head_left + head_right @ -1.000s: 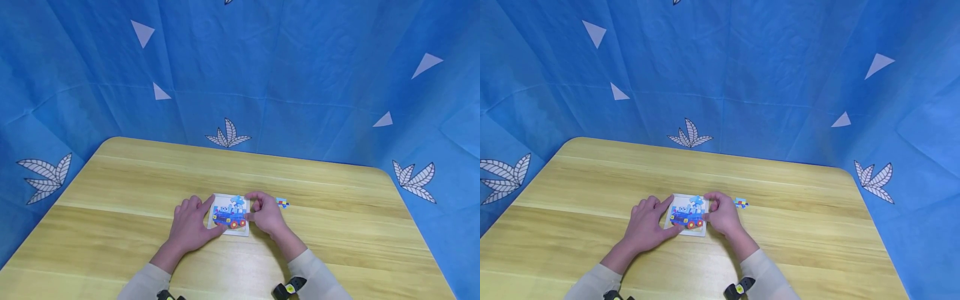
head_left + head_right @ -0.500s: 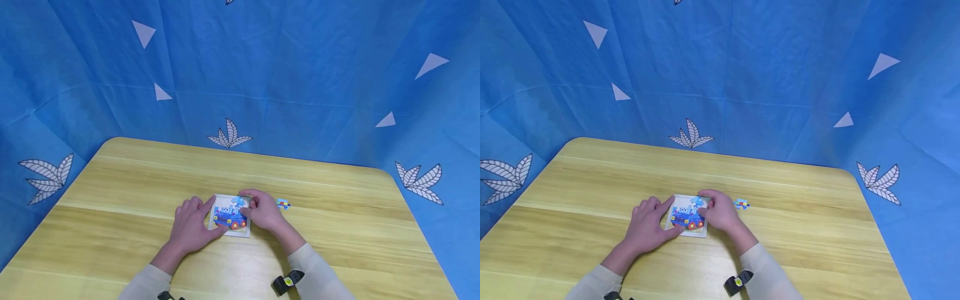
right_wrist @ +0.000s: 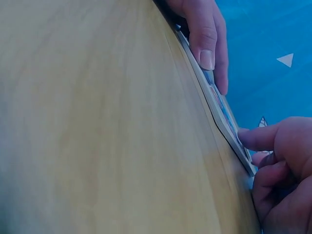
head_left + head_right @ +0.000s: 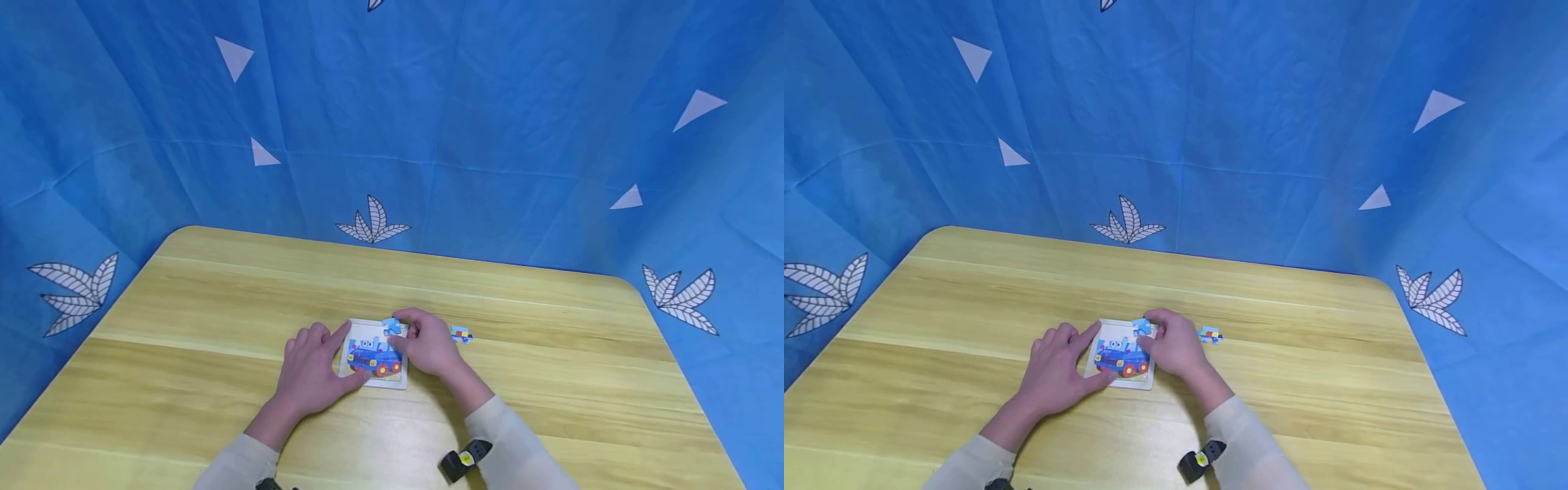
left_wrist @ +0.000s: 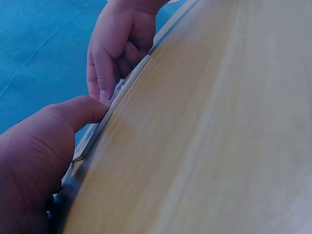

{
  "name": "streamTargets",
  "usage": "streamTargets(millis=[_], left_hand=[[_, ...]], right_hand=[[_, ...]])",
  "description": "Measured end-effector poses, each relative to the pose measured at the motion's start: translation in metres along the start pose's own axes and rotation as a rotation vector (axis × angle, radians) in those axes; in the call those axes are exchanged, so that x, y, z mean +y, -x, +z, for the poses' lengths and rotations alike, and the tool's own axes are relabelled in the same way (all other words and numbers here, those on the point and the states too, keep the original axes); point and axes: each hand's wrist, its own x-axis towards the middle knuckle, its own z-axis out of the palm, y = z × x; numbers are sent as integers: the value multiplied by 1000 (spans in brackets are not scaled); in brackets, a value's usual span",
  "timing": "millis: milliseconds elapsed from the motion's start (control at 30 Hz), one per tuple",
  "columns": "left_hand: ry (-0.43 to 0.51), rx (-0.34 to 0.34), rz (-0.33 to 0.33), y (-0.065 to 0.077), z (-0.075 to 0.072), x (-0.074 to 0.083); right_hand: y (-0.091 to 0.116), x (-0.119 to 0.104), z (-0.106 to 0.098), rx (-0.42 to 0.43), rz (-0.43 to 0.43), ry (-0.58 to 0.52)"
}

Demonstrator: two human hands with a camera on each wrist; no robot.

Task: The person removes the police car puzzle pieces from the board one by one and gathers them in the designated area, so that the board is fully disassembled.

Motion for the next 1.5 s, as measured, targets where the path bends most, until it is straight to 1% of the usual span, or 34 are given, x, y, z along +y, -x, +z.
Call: streamTargets(millis=[133, 300, 400, 733, 867, 1067, 1233, 1500], left_hand=[[0, -2, -5, 0, 0, 0], [-5, -5, -7, 1, 1, 0], [-6, -5, -8, 1, 1, 0], [-1, -14, -24, 1, 0, 0], [6, -13, -23, 1, 0, 0], [7, -12, -12, 1, 0, 0], [0, -7, -7, 0, 1, 0], [-5, -6, 1, 0, 0, -1]], right_hand=[[0, 2, 1, 28, 31, 0], [0, 5, 1, 32, 58, -29], [0, 6, 1, 30, 57, -51], [0, 5, 3, 50, 52, -31], [0, 3, 4, 68, 39, -19], [0, 0, 6, 89, 55, 10], [0, -1, 6, 110, 40, 26], [0, -2, 6, 103, 52, 31]])
